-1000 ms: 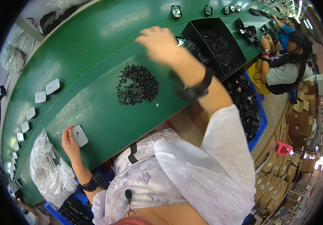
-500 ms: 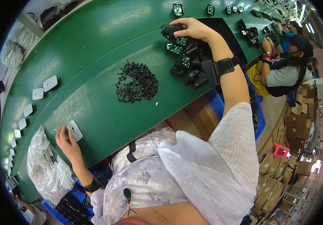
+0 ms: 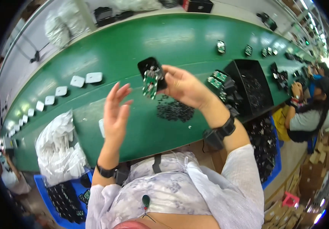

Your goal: Assembling small electronic components into plastic housings on a factory production line.

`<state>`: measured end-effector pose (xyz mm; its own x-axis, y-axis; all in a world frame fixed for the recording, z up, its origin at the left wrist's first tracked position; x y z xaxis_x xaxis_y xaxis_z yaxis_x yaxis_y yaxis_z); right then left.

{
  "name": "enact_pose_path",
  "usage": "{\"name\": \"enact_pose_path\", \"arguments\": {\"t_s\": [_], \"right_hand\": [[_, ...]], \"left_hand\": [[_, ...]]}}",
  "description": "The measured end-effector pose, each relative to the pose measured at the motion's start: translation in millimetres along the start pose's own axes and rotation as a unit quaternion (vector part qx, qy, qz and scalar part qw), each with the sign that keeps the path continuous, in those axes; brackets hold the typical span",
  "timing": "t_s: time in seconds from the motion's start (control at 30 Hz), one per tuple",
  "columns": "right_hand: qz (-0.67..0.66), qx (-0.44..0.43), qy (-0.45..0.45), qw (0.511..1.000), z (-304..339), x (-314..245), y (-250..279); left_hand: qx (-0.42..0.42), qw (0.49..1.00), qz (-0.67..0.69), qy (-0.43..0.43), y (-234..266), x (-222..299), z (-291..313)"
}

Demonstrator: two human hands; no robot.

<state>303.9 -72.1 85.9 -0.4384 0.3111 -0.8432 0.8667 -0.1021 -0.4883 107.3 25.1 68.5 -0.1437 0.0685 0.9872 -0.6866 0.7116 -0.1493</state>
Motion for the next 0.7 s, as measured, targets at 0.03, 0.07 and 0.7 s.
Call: {"name": "enact_pose_path", "arguments": {"t_s": [0.03, 0.07, 0.7], "right_hand": [[-0.02, -0.01, 0.005, 1.0, -2.6, 14.4, -16.8], [-0.041, -0.019, 0.009, 0.999, -5.2, 29.0, -32.3], [-0.08, 0.009, 0.066, 0.995, -36.6, 125.2, -110.5]], "left_hand": [[-0.007, 0.999, 0.039, -0.005, -8.3, -0.1, 0.1], [0.032, 0.999, -0.007, -0.034, -10.9, -1.1, 2.8], [0.307, 0.851, -0.419, -0.078, 54.1, 19.0, 33.5]]}}
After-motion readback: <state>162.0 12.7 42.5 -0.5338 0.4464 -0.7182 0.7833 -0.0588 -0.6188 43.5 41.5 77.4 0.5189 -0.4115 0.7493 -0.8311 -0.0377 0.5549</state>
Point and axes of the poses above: each hand's wrist, its own z-axis away from the middle knuckle, its own y-axis out of the back of the hand, x = y × z, the point moved 3 cm from there along -z, towards the middle knuckle, and after that the axes turned 14 degrees about y, right-handed, at the moved point
